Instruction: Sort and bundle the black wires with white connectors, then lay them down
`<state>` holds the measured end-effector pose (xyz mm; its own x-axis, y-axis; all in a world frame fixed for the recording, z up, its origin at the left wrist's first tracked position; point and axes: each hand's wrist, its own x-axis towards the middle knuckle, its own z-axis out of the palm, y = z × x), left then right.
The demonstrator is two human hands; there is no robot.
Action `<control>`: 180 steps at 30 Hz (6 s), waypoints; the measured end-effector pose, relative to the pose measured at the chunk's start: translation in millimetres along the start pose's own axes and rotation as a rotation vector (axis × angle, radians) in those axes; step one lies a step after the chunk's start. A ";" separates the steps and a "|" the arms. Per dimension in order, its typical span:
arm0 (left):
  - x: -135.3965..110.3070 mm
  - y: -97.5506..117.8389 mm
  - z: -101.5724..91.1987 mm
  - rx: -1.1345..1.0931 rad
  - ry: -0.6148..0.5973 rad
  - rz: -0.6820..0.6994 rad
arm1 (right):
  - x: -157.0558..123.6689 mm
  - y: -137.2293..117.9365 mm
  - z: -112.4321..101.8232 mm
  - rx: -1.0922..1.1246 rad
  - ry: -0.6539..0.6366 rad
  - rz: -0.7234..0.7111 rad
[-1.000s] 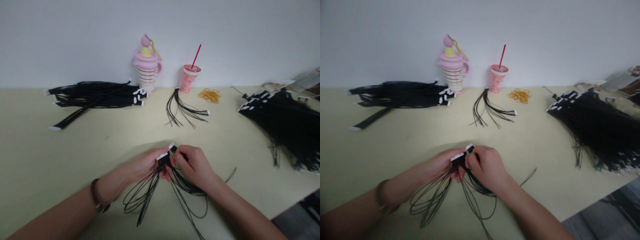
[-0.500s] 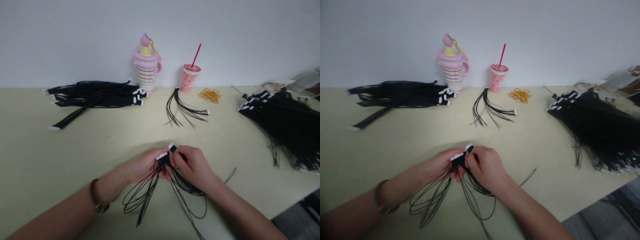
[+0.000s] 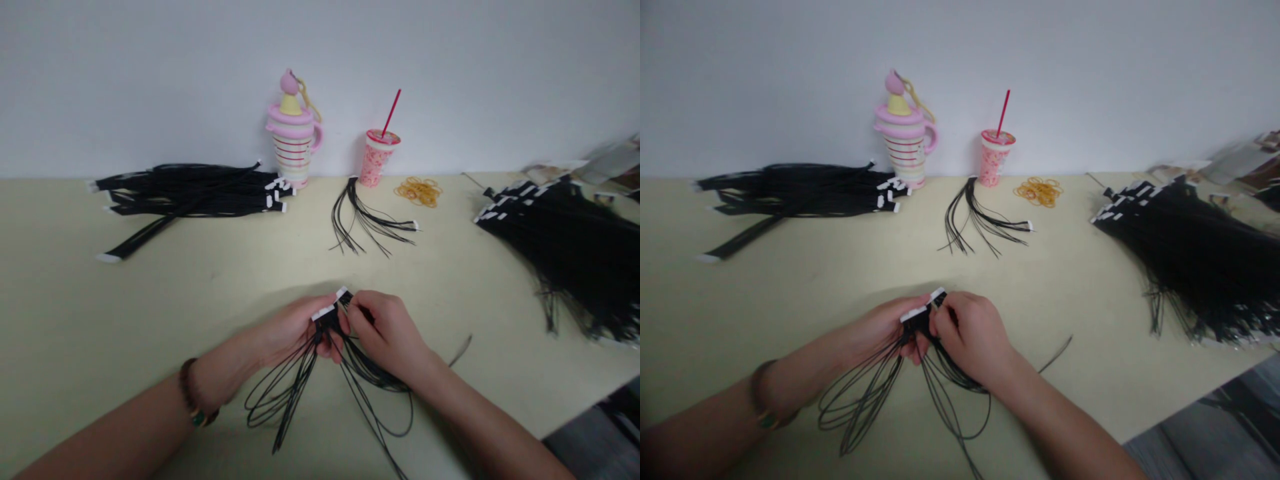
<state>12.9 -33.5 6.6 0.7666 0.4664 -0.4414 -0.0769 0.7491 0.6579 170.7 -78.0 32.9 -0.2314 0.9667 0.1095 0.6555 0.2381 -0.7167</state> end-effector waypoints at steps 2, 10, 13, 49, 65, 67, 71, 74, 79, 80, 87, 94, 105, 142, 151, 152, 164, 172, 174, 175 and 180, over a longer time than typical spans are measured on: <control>0.4 -0.5 -0.5 -0.005 -0.003 -0.009 | 0.3 0.1 0.6 -0.002 -0.003 0.006; 2.3 -3.7 -4.7 0.005 0.000 0.010 | -0.1 3.5 2.3 -0.014 -0.003 -0.007; 2.3 -3.0 -4.0 -0.012 -0.019 0.005 | -0.2 4.3 3.3 -0.028 -0.013 0.001; -1.7 -2.1 -4.2 0.046 -0.023 -0.002 | 0.0 0.5 0.7 0.009 0.012 -0.022; 2.0 -0.1 -6.9 -0.111 0.019 -0.008 | 0.6 -1.1 0.7 0.015 0.004 -0.013; 1.7 0.0 -6.9 -0.089 0.030 -0.010 | 0.8 -0.3 1.4 0.025 0.006 -0.024; -0.8 1.8 -3.4 -0.034 0.061 -0.036 | 2.6 0.1 -0.5 0.058 -0.036 -0.033; -2.4 2.7 -1.5 0.032 0.041 -0.055 | 3.5 -1.0 -3.6 0.071 -0.086 0.004; -2.6 -0.3 -5.1 0.136 -0.062 -0.049 | 1.6 -1.4 -4.0 0.084 -0.137 0.045; -2.4 -1.0 -6.2 0.141 -0.077 -0.050 | 1.2 -1.3 -3.6 0.080 -0.132 0.039; -2.5 1.0 -5.7 0.091 -0.025 -0.060 | -0.4 -1.7 -4.6 0.081 -0.045 -0.004; -1.2 1.3 -6.6 0.063 0.018 -0.065 | -0.8 -0.4 -2.8 0.075 -0.010 -0.050; -2.2 0.8 -4.6 0.096 -0.018 -0.036 | 0.6 -0.8 -2.5 0.078 -0.049 -0.032; -1.7 2.5 -1.0 0.080 0.001 -0.057 | -1.6 2.3 0.1 -0.030 -0.081 -0.013; -2.5 1.0 -2.2 0.083 -0.012 -0.040 | -1.6 -0.3 -0.3 -0.035 -0.087 -0.003; -2.6 1.3 -1.9 0.079 -0.012 -0.042 | -1.7 -0.1 -0.5 -0.035 -0.087 -0.001; -0.7 0.4 -4.6 0.067 -0.002 -0.046 | -0.8 0.2 -0.1 -0.018 -0.083 0.002; -2.8 0.9 -2.2 0.060 0.049 -0.046 | -1.3 1.5 0.0 -0.019 -0.069 -0.023; -2.9 0.8 -2.6 0.061 0.059 -0.047 | -1.4 1.3 0.2 -0.030 -0.075 -0.021; -2.9 0.6 -3.0 0.063 0.063 -0.046 | -1.4 1.2 0.3 -0.034 -0.081 -0.019; -2.5 -1.4 -5.0 0.098 0.050 -0.026 | -1.2 1.3 0.5 -0.050 -0.102 -0.007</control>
<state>7.9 -33.4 3.7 0.7343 0.4724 -0.4875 0.0072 0.7127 0.7014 171.5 -78.9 31.4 -0.3068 0.9508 0.0418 0.6880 0.2520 -0.6805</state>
